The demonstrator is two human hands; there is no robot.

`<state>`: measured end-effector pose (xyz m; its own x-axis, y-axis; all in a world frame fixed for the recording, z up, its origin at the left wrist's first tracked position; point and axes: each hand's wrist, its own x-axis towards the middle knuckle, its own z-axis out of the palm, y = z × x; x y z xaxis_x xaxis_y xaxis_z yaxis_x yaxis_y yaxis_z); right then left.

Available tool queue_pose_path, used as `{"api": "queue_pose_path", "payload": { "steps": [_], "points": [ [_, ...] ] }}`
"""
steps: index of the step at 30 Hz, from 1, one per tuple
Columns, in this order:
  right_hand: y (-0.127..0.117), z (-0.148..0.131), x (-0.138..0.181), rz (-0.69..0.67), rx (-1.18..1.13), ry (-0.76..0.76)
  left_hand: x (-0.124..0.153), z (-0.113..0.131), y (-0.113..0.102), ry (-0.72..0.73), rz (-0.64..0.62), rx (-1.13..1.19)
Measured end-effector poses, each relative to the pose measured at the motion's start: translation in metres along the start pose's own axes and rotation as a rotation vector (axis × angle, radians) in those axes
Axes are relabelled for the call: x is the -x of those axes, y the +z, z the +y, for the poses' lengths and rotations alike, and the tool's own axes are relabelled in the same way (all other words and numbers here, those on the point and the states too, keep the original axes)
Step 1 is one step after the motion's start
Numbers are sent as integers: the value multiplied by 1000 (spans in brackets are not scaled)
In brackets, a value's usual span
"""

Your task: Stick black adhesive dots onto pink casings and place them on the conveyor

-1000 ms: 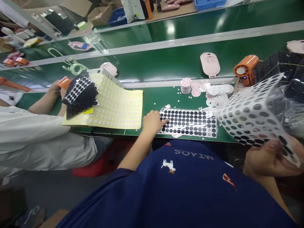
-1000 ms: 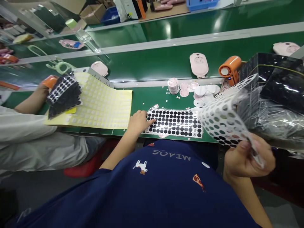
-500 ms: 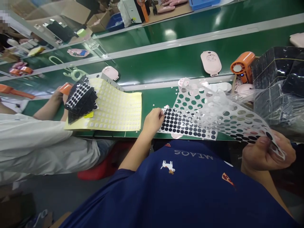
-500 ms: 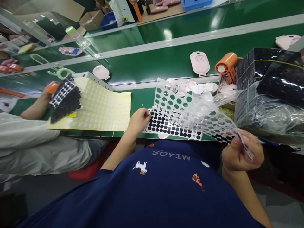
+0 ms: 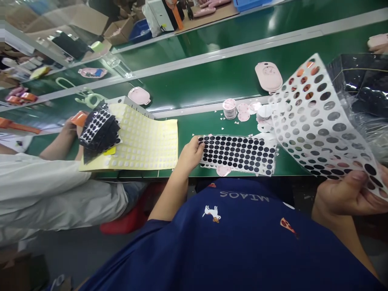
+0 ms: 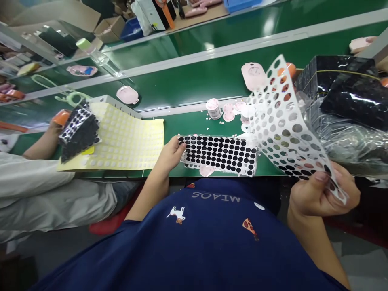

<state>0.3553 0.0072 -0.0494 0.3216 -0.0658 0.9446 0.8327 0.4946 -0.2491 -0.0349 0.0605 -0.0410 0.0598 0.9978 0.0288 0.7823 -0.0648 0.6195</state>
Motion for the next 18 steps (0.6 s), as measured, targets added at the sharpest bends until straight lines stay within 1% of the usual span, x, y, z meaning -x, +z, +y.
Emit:
{"api": "queue_pose_path", "payload": {
  "steps": [1,3,5,7,9,12,15,17,18],
  "points": [
    [0,0,0,4,6,-11,1,0,-1,46,3,13],
    [-2,1,0,-6,8,-19,2,1,-1,190,34,33],
    [-5,1,0,-34,17,-16,5,1,1,364,96,29],
    [-7,1,0,-81,41,-23,8,0,3,487,155,14],
    [-7,0,-1,-165,55,-18,12,-4,7,550,194,11],
    [-2,-2,-7,-284,42,-9,18,-14,12,601,199,22],
    [8,-5,-15,-309,-12,-30,23,-22,16,640,210,14],
    [14,-10,-19,-340,-66,-54,27,-26,18,714,264,25],
    [17,-13,-21,-377,-99,-66,28,-26,18,759,301,32]
  ]
}}
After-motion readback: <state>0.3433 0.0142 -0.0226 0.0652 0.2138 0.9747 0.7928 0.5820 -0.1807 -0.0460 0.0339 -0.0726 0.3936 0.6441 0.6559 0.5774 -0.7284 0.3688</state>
